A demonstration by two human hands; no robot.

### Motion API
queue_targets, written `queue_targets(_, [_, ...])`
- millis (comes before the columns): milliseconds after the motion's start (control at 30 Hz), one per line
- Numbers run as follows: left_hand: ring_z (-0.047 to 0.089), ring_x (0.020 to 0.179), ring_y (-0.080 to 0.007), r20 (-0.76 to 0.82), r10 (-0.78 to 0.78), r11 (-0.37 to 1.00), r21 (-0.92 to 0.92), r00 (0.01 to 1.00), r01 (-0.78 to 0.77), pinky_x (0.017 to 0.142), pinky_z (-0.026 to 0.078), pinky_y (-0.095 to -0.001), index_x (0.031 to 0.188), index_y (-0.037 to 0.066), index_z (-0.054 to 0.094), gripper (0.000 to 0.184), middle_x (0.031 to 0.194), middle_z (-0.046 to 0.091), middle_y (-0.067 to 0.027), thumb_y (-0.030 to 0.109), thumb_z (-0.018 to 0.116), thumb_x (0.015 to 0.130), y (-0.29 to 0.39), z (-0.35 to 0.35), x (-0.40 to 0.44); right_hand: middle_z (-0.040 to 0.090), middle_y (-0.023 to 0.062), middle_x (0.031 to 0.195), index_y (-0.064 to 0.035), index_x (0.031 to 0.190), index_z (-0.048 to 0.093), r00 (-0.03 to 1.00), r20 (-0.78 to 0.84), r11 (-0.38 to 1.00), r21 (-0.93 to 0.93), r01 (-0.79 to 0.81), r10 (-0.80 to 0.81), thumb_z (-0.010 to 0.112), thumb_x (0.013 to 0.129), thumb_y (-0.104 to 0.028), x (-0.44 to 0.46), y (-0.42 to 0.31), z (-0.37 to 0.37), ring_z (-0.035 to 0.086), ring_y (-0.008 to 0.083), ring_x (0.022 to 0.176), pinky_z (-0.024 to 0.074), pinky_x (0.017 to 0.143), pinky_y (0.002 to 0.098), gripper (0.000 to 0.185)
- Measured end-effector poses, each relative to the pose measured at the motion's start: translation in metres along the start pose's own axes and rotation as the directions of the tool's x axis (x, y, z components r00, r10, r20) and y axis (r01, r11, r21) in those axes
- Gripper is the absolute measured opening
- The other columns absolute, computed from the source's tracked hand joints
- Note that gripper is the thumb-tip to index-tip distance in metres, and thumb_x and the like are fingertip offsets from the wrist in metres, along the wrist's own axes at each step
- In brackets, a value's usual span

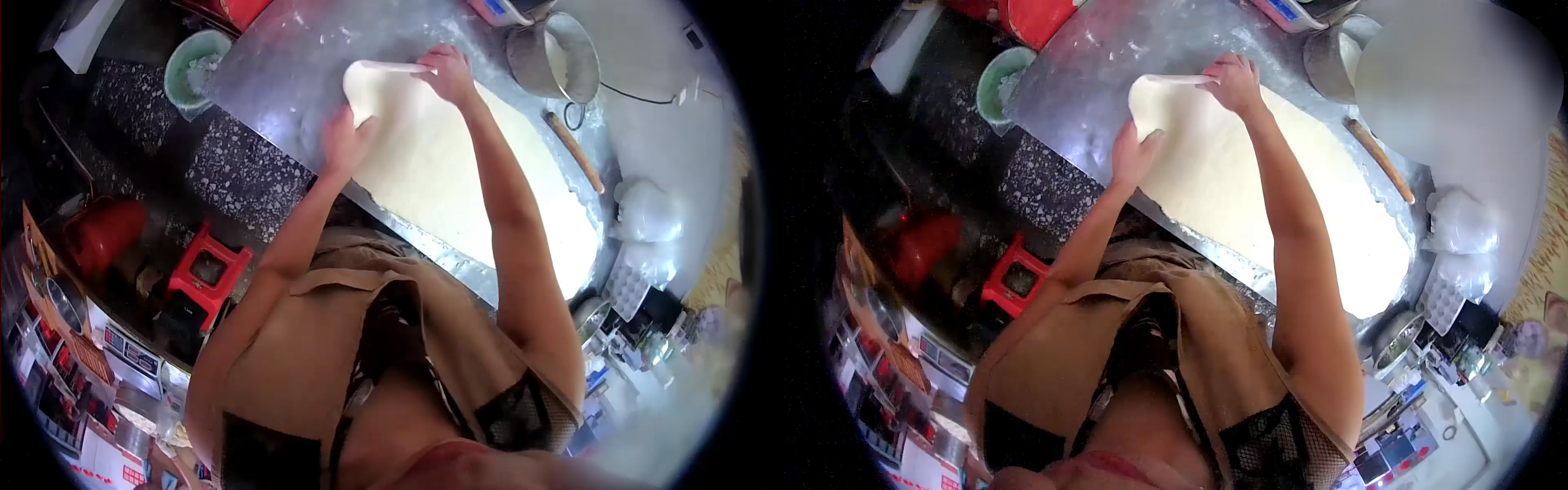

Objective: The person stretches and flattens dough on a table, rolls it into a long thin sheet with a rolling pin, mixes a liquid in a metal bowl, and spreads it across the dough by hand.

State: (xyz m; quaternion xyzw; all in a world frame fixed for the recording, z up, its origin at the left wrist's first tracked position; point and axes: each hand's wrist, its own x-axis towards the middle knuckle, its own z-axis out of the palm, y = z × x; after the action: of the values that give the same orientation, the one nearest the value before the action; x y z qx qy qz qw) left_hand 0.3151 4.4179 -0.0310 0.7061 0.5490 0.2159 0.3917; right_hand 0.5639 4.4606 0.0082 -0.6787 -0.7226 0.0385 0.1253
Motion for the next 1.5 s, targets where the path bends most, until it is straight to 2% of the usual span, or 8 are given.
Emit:
queue_targets(100, [0.063, 0.098, -0.0227, -0.001, -0.299, 0.744, -0.626, 0.954, 0.232, 0.085, 0.048, -0.0365, 0.119, -0.004, 0.051, 0.044, 0.111, 0.064, -0.0181, 0.019, 0.067, 0.084, 0.009, 0.018, -0.011, 0.066, 0.0126, 0.097, -0.0085, 0.1, 0.066, 0.978, -0.106, 0.878, 0.465, -0.112, 0.181, 0.066, 0.08, -0.018, -0.025, 0.001, -0.012, 0.062, 0.0317, 0.093, 0.0476, 0.085, 0.0412, 0.022])
queue_targets(233, [0.064, 0.089, -0.0205, 0.264, -0.289, 0.611, -0.689, 0.92, 0.39, 0.08, 0.05, -0.0349, 0.11, -0.003, 0.059, 0.033, 0.101, 0.068, -0.0136, 0.017, 0.066, 0.086, 0.05, 0.002, -0.021, 0.066, 0.0165, 0.091, -0.0052, 0.102, 0.063, 0.759, -0.36, 0.751, 0.612, -0.248, 0.543, 0.056, 0.083, -0.004, -0.067, -0.016, -0.029, 0.064, 0.0325, 0.086, 0.0503, 0.072, 0.0372, 0.02])
queue_targets(367, [0.063, 0.072, -0.0335, 0.347, 0.411, 0.863, -0.446, 0.843, -0.237, 0.063, 0.049, -0.0413, 0.095, 0.005, 0.067, 0.016, 0.078, 0.063, -0.0185, 0.005, 0.059, 0.082, 0.157, -0.008, -0.075, 0.062, 0.0168, 0.1, -0.0031, 0.108, 0.058, 0.415, -0.667, 0.771, 0.414, -0.484, 0.619, 0.051, 0.091, -0.01, -0.125, 0.008, -0.027, 0.06, 0.0307, 0.088, 0.0477, 0.078, 0.037, 0.02])
queue_targets(567, [0.066, 0.075, -0.0362, 0.475, 0.731, 0.618, -0.766, 0.491, -0.179, 0.071, 0.053, -0.0395, 0.118, 0.007, 0.063, 0.045, 0.088, 0.066, -0.0216, -0.006, 0.053, 0.076, 0.238, -0.042, -0.089, 0.057, 0.0182, 0.112, -0.0003, 0.117, 0.052, 0.289, -0.445, 0.476, 0.394, -0.786, 0.847, 0.047, 0.09, -0.009, -0.26, -0.095, -0.045, 0.053, 0.0323, 0.101, 0.0396, 0.089, 0.04, 0.029])
queue_targets(633, [0.068, 0.075, -0.0157, 0.669, 0.61, 0.758, -0.649, 0.425, -0.067, 0.07, 0.052, -0.0279, 0.125, 0.008, 0.059, 0.049, 0.107, 0.066, -0.0201, -0.009, 0.056, 0.08, 0.235, -0.089, -0.059, 0.056, 0.0186, 0.116, 0.0006, 0.12, 0.05, 0.25, -0.433, 0.443, 0.432, -0.786, 0.866, 0.046, 0.089, -0.009, -0.238, -0.129, -0.045, 0.051, 0.0328, 0.106, 0.0369, 0.093, 0.0409, 0.032])
queue_targets(967, [0.055, 0.115, -0.0247, 0.427, -0.003, 0.392, -0.831, 0.904, 0.394, 0.096, 0.046, -0.0389, 0.13, -0.006, 0.043, 0.038, 0.129, 0.053, -0.0151, 0.011, 0.051, 0.096, 0.032, -0.172, 0.147, 0.047, 0.021, 0.135, 0.0053, 0.135, 0.04, -0.04, -0.51, 0.45, 0.791, -0.415, 0.859, 0.04, 0.087, -0.007, 0.194, -0.115, 0.082, 0.038, 0.0354, 0.129, 0.0235, 0.11, 0.0458, 0.049])
queue_targets(1100, [0.054, 0.115, -0.0263, 0.588, -0.239, 0.275, -0.723, 0.773, 0.634, 0.096, 0.046, -0.0401, 0.133, 0.002, 0.045, 0.041, 0.129, 0.053, -0.0118, 0.015, 0.054, 0.096, -0.087, -0.153, 0.184, 0.045, 0.0239, 0.135, 0.0097, 0.131, 0.042, 0.329, -0.524, 0.57, 0.403, -0.716, 0.785, 0.047, 0.085, -0.019, 0.234, -0.149, 0.118, 0.033, 0.037, 0.134, 0.0203, 0.113, 0.0511, 0.055])
queue_targets(1500, [0.059, 0.103, -0.0227, 0.557, -0.109, 0.804, -0.438, 0.823, 0.403, 0.084, 0.051, -0.0379, 0.122, -0.003, 0.05, 0.033, 0.118, 0.058, -0.0132, 0.01, 0.055, 0.092, -0.084, -0.156, 0.186, 0.033, 0.0253, 0.143, -0.0021, 0.141, 0.033, 0.365, -0.455, 0.577, 0.536, -0.616, 0.812, 0.055, 0.084, -0.019, 0.086, -0.124, 0.065, 0.03, 0.0419, 0.135, 0.0237, 0.112, 0.0489, 0.063])
